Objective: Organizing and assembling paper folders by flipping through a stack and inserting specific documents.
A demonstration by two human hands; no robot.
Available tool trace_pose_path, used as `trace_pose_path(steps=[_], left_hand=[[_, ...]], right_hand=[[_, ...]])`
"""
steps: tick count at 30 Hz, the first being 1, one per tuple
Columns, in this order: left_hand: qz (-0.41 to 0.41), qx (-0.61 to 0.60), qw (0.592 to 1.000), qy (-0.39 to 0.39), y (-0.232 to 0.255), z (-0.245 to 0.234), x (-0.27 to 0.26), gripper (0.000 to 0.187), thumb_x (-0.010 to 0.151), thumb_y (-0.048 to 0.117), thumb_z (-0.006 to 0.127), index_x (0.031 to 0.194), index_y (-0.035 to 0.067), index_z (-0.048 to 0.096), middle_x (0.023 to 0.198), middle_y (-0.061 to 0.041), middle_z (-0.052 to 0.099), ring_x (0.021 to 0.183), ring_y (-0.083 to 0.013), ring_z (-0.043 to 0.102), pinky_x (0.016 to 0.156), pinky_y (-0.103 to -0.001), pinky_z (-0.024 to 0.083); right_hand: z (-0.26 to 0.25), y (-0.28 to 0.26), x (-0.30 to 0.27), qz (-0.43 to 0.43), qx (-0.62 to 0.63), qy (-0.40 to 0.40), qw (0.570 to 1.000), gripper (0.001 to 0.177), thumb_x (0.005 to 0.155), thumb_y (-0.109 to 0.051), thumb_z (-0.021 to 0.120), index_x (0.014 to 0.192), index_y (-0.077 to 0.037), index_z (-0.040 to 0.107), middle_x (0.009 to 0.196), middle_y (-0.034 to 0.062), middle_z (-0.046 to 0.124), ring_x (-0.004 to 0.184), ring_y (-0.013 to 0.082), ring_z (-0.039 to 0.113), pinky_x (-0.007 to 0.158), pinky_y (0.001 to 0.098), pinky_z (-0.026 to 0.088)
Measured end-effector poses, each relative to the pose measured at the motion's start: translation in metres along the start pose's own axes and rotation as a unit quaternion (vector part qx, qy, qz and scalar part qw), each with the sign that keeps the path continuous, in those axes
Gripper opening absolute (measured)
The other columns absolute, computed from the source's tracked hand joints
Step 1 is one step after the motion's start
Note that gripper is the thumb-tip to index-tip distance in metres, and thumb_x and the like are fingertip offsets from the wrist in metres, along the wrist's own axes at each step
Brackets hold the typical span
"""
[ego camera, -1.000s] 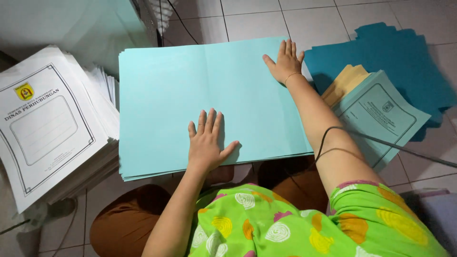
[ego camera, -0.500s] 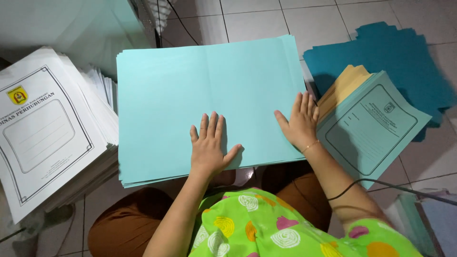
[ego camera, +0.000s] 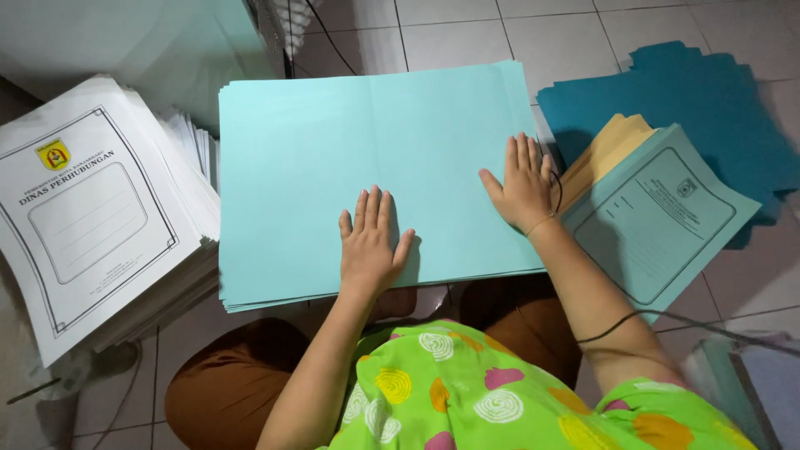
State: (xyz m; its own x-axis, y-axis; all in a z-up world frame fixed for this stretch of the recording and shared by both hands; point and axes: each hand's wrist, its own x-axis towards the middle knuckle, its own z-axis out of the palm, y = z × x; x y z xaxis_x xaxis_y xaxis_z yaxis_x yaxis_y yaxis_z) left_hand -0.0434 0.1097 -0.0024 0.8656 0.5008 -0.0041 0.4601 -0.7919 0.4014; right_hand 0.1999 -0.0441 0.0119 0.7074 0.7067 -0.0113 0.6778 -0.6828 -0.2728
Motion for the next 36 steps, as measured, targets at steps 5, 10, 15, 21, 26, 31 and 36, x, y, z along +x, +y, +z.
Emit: trace_pose_path(steps=[5,10,15,21,26,31,36], left_hand=[[-0.026,-0.014,0.999,0.037,0.0,0.008,0.001,0.069,0.104,0.047,0.034,0.163,0.01,0.03,0.169,-0.015,0.026,0.157,-0.0311,0.019,0.122,-0.055,0.008],[-0.017,0.029,0.997,0.072,-0.017,0.027,0.009,0.06,0.103,0.04,0.038,0.159,0.017,0.038,0.164,-0.008,0.037,0.152,-0.025,0.031,0.116,-0.05,0.019],[0.005,0.069,0.991,0.115,-0.032,0.037,0.016,0.056,0.1,0.038,0.047,0.155,0.026,0.043,0.159,0.0,0.044,0.145,-0.0198,0.038,0.11,-0.046,0.026],[0.017,0.045,0.99,0.132,-0.027,0.029,0.008,0.052,0.102,0.033,0.046,0.153,0.021,0.048,0.157,-0.004,0.047,0.144,-0.0221,0.041,0.109,-0.045,0.028],[0.019,0.043,0.989,0.141,-0.03,0.032,0.007,0.053,0.1,0.026,0.049,0.152,0.021,0.049,0.158,-0.003,0.046,0.146,-0.0213,0.04,0.109,-0.044,0.028],[0.035,0.028,0.984,0.173,-0.037,0.039,0.008,0.055,0.094,0.02,0.053,0.149,0.019,0.052,0.155,-0.004,0.05,0.145,-0.0212,0.042,0.11,-0.044,0.03],[0.051,0.017,0.984,0.172,-0.039,0.039,0.007,0.057,0.092,0.018,0.054,0.149,0.017,0.053,0.155,-0.006,0.05,0.145,-0.0232,0.042,0.111,-0.045,0.03]], right_hand=[[0.037,-0.018,-0.106,0.057,-0.012,0.043,0.997,0.09,0.103,-0.06,0.036,0.159,0.008,0.02,0.165,0.0346,0.014,0.155,0.0465,0.007,0.121,0.0644,0.004],[0.064,-0.093,-0.12,-0.13,-0.024,-0.017,0.991,0.075,0.106,-0.051,0.034,0.161,-0.002,0.021,0.167,0.0266,0.017,0.156,0.0408,0.01,0.121,0.0606,0.006],[0.075,-0.079,-0.12,-0.284,-0.068,-0.042,0.956,0.067,0.108,-0.053,0.023,0.163,-0.015,0.023,0.169,0.012,0.023,0.157,0.0297,0.017,0.123,0.0546,0.013],[0.054,0.016,-0.138,-0.005,0.018,0.093,0.995,0.071,0.109,-0.05,0.033,0.162,-0.004,0.025,0.168,0.0235,0.023,0.155,0.041,0.016,0.121,0.0619,0.008],[0.055,-0.02,-0.132,0.022,0.031,0.053,0.998,0.077,0.108,-0.052,0.032,0.163,0.0,0.019,0.169,0.027,0.013,0.157,0.0422,0.004,0.122,0.0623,0.001],[0.093,-0.079,-0.129,-0.218,-0.03,0.021,0.975,0.074,0.106,-0.057,0.032,0.163,-0.01,0.023,0.169,0.0175,0.022,0.157,0.0345,0.016,0.121,0.0579,0.01],[0.075,-0.051,-0.144,-0.264,-0.045,0.044,0.962,0.081,0.102,-0.068,0.034,0.164,-0.016,0.025,0.168,0.011,0.029,0.154,0.0302,0.024,0.119,0.0542,0.013]])
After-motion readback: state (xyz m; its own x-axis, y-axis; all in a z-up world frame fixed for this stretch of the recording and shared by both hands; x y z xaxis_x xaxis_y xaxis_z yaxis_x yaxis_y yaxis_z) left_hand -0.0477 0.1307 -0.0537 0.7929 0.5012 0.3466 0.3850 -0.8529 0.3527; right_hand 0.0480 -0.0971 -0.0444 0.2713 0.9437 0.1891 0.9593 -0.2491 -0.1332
